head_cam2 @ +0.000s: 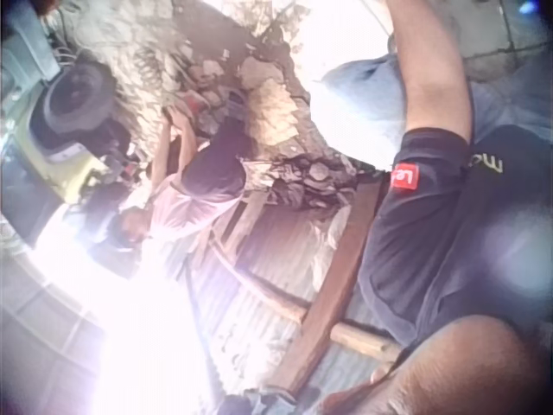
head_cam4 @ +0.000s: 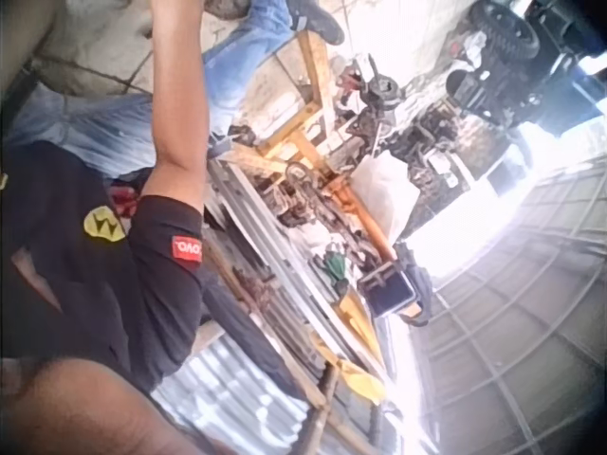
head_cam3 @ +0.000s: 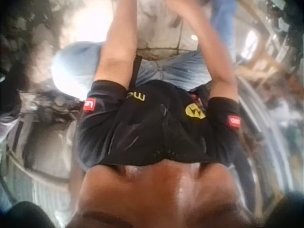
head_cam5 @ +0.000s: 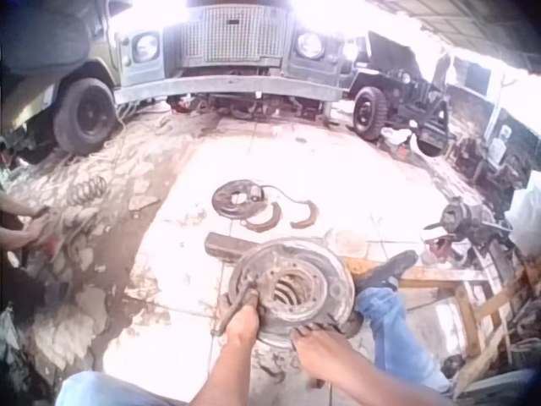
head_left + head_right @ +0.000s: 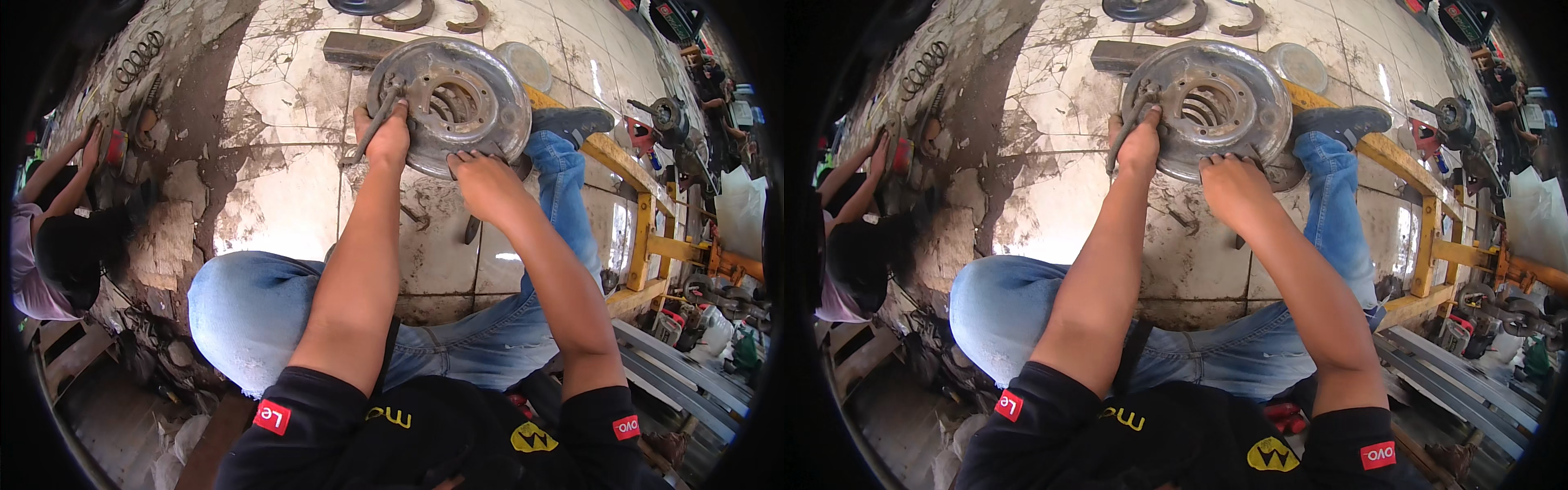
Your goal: The person is sitting on the floor in a workshop, using a metal tool to scrape and clean the surface of a brake drum. They repeatedly scrape the inner and outer surfaces of the drum to remove rust and debris.
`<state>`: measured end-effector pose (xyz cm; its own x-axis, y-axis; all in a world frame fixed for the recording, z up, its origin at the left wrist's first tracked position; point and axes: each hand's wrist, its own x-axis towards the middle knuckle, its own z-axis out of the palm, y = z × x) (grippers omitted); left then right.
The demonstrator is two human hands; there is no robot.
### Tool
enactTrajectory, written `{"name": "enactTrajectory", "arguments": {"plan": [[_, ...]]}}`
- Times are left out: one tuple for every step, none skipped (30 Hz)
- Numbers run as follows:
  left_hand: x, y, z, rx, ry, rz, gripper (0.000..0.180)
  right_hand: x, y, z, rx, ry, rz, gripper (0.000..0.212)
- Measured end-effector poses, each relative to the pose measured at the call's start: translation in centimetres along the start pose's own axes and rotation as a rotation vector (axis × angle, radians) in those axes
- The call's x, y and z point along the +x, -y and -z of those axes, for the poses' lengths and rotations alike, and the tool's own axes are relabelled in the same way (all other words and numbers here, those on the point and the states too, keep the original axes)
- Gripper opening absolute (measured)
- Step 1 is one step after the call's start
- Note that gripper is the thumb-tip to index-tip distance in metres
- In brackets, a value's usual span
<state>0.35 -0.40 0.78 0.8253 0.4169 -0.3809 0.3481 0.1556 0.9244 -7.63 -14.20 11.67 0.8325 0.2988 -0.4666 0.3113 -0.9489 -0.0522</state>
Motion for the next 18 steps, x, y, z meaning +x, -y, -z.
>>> {"name": "enactTrajectory", "arguments": {"plan": [[0.7, 0.7, 0.1, -0.053, 0.011, -0.021, 0.045, -0.8, 0.2, 0.3, 0.02, -0.024, 0.026, 0.052], [1.2, 1.0, 0.2, -0.052, 0.006, -0.045, 0.045, -1.1, 0.3, 0.5, 0.04, -0.047, 0.052, 0.052], [0.8, 1.0, 0.0, -0.049, 0.014, -0.057, 0.046, -1.3, 0.2, 0.4, 0.05, -0.045, 0.039, 0.053], [0.5, 1.0, -0.1, -0.046, 0.021, -0.069, 0.046, -1.3, 0.1, 0.3, 0.059, -0.044, 0.027, 0.053], [0.3, 1.0, -0.1, -0.055, 0.019, -0.037, 0.046, -1.3, -0.1, 0.1, 0.069, -0.042, 0.014, 0.054], [0.2, 0.4, -0.2, -0.067, 0.024, -0.02, 0.046, -1.0, -0.1, 0.2, 0.052, -0.032, 0.007, 0.055], [0.2, 0.0, -0.3, -0.079, 0.03, -0.003, 0.047, -0.6, 0.0, 0.3, 0.036, -0.021, 0.001, 0.056], [0.1, -0.1, -0.5, -0.076, 0.041, -0.013, 0.047, -0.5, 0.0, 0.4, 0.02, -0.01, -0.006, 0.057], [0.5, 0.1, -0.4, -0.073, 0.031, -0.023, 0.047, -0.7, -0.1, 0.2, 0.027, -0.046, 0.024, 0.057], [0.5, 0.6, -0.3, -0.066, 0.021, -0.021, 0.047, -1.7, -0.2, -0.4, 0.039, -0.071, 0.051, 0.058], [0.7, 0.9, -0.2, -0.087, 0.02, -0.027, 0.047, -2.2, -0.2, -0.8, 0.051, -0.097, 0.078, 0.058], [0.7, 0.8, -0.4, -0.109, 0.032, -0.037, 0.047, -2.1, 0.0, -0.6, 0.043, -0.081, 0.057, 0.058], [0.7, 0.8, -0.4, -0.131, 0.043, -0.047, 0.047, -1.7, 0.3, 0.0, 0.036, -0.066, 0.036, 0.058], [0.5, 1.0, -0.1, -0.108, 0.031, -0.024, 0.047, -1.6, 0.6, 0.2, 0.029, -0.05, 0.015, 0.058], [0.1, 0.0, -0.3, -0.09, 0.029, -0.007, 0.047, -1.5, 0.5, 0.0, -0.002, -0.082, 0.014, 0.053], [-0.2, -0.6, -0.3, -0.072, 0.028, 0.008, 0.047, -1.4, 0.3, -0.5, -0.033, -0.113, 0.012, 0.048], [-0.4, -0.4, -0.5, -0.078, 0.045, -0.003, 0.047, -1.3, 0.2, -1.0, -0.065, -0.144, 0.011, 0.044], [0.1, 0.1, -0.2, -0.087, 0.035, -0.023, 0.047, -1.4, 0.3, -1.2, -0.054, -0.168, 0.04, 0.044]]}}
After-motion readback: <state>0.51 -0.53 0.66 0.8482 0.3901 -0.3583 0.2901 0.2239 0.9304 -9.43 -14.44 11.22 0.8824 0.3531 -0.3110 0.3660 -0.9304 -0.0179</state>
